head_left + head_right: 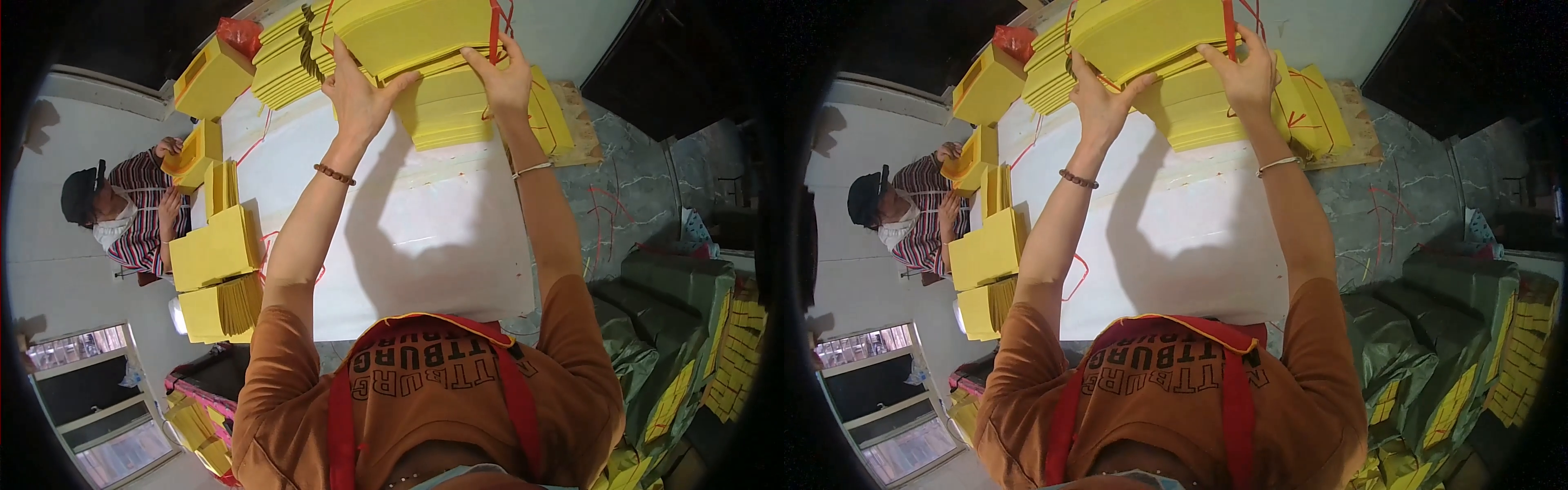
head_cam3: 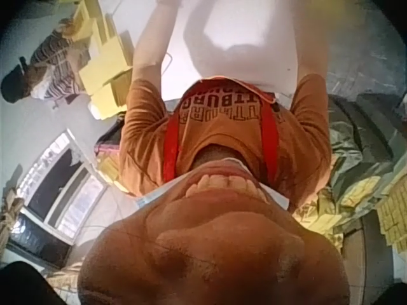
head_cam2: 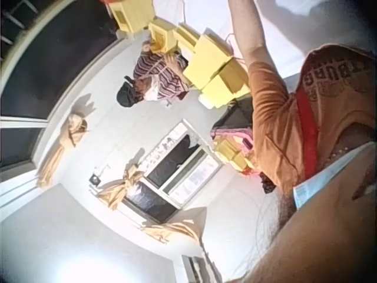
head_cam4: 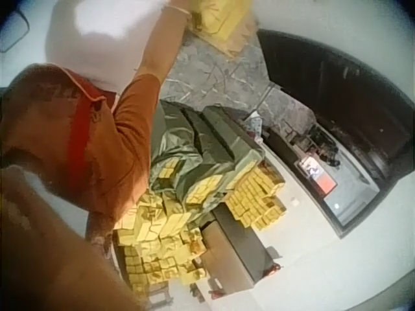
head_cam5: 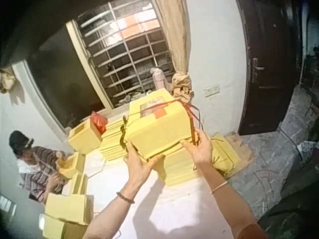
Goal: Folding sheets of yellow paper, bundling them with red ribbon, and packing the bundles into a large sack.
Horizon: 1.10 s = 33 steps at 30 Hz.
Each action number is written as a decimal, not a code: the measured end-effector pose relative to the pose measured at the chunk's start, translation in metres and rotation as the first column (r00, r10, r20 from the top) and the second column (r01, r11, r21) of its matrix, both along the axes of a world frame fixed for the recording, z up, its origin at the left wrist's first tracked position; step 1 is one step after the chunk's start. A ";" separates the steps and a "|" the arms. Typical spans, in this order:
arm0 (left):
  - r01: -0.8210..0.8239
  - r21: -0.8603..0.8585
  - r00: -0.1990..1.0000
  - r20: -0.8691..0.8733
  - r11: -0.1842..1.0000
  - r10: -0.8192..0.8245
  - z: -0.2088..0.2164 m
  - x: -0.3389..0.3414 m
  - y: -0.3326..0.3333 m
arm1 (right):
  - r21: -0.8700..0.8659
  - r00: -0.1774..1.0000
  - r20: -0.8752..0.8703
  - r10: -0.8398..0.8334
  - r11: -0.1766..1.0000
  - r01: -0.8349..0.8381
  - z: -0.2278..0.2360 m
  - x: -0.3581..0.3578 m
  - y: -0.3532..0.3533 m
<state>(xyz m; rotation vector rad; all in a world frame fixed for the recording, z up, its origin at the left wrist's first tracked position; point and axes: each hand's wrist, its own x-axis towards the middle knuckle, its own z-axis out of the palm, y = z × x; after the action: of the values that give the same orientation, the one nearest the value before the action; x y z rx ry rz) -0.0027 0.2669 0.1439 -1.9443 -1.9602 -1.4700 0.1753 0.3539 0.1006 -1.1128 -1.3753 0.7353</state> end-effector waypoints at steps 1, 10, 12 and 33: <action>0.018 -0.009 0.999 0.027 1.000 -0.018 0.000 0.000 -0.001 | 0.011 1.000 -0.005 0.019 1.000 -0.019 0.000 0.002 0.001; 0.036 0.463 0.825 -0.514 0.886 0.235 0.027 0.014 -0.004 | 0.044 0.997 -0.063 0.049 0.998 -0.047 -0.004 0.003 0.002; 0.038 0.393 0.756 -0.613 0.919 0.231 0.037 0.024 -0.003 | 0.003 0.986 -0.136 0.094 0.996 -0.094 -0.007 0.003 0.004; 0.048 0.149 0.592 -0.801 0.988 0.092 0.060 0.022 0.016 | 0.037 0.824 -0.375 0.425 0.895 -0.445 0.004 0.019 -0.009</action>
<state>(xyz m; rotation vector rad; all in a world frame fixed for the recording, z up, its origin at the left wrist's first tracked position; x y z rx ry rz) 0.0195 0.2826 0.2035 -1.9657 -1.3647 -0.4819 0.1944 0.3448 0.1043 -0.6436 -1.2907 1.2552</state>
